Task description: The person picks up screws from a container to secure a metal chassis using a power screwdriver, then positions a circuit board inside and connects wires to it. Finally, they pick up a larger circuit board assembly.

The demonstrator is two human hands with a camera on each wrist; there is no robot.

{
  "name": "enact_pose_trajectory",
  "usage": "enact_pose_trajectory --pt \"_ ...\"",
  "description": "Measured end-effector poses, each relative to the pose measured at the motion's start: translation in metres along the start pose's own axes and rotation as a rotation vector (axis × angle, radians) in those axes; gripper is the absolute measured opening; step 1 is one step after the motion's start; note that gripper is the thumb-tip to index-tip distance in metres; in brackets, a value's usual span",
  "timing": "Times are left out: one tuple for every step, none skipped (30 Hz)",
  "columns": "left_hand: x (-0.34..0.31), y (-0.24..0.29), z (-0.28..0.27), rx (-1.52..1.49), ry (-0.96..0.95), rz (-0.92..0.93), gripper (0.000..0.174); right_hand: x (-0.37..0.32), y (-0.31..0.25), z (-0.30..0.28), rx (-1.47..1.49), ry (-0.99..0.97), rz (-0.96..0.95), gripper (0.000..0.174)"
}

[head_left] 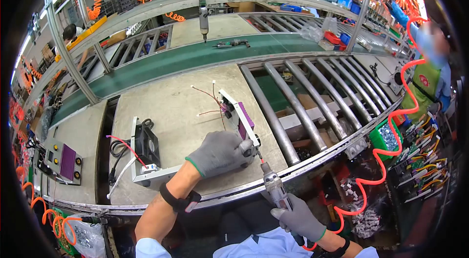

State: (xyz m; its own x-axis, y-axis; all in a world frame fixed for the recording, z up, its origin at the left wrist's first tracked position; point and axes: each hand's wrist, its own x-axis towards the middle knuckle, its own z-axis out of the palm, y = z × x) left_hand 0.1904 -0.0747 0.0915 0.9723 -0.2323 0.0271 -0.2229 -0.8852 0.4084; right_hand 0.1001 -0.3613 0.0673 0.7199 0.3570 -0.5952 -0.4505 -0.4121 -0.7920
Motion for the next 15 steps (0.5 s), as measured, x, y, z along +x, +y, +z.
enact_pose_trajectory --pt "0.0001 0.0013 -0.0013 0.010 -0.009 0.017 0.051 0.0003 0.0012 0.0004 -0.007 0.008 -0.016 0.039" --pt "-0.0002 0.0005 -0.0015 0.012 -0.008 0.034 0.051 0.0020 0.0032 0.0018 -0.017 0.019 -0.033 0.039" --pt "-0.0005 0.0002 -0.0016 0.014 -0.007 0.050 0.052 0.0025 0.0043 0.0024 -0.027 0.028 -0.050 0.039" --pt "-0.0011 -0.0001 -0.0017 0.017 -0.008 0.065 0.052 0.0017 0.0043 0.0034 -0.032 0.033 -0.057 0.039" --pt "-0.0012 -0.0005 -0.0015 0.022 -0.005 0.069 0.052 0.0011 0.0041 0.0039 -0.036 0.037 -0.066 0.038" --pt "-0.0011 -0.0010 -0.0011 0.028 0.000 0.073 0.052 0.0005 0.0035 0.0041 -0.041 0.040 -0.076 0.038" --pt "-0.0008 -0.0015 -0.0007 0.034 0.004 0.077 0.053 0.0001 0.0026 0.0043 -0.044 0.040 -0.071 0.039" --pt "-0.0003 -0.0019 -0.0003 0.039 -0.001 0.078 0.053 0.0000 0.0016 0.0042 -0.047 0.039 -0.066 0.039" --pt "-0.0001 -0.0022 -0.0001 0.044 -0.006 0.079 0.053 -0.0008 0.0005 0.0045 -0.049 0.039 -0.061 0.039" --pt "0.0001 -0.0024 0.0000 0.048 -0.010 0.081 0.053 -0.0018 -0.0007 0.0048 -0.048 0.037 -0.058 0.039" --pt "0.0001 -0.0026 -0.0003 0.075 -0.009 0.096 0.044 -0.0028 -0.0021 0.0052 -0.046 0.035 -0.056 0.039" --pt "-0.0001 -0.0028 -0.0002 0.103 -0.009 0.111 0.036 -0.0036 -0.0028 0.0055 -0.043 0.033 -0.053 0.039" --pt "-0.0002 -0.0029 -0.0001 0.132 -0.009 0.127 0.028 -0.0038 -0.0031 0.0057 -0.045 0.034 -0.054 0.039" --pt "-0.0002 -0.0028 0.0000 0.105 -0.011 0.118 0.036 -0.0036 -0.0031 0.0058 -0.046 0.034 -0.056 0.039" --pt "0.0003 -0.0026 0.0000 0.080 -0.013 0.109 0.045 -0.0031 -0.0030 0.0057 -0.045 0.034 -0.058 0.038"
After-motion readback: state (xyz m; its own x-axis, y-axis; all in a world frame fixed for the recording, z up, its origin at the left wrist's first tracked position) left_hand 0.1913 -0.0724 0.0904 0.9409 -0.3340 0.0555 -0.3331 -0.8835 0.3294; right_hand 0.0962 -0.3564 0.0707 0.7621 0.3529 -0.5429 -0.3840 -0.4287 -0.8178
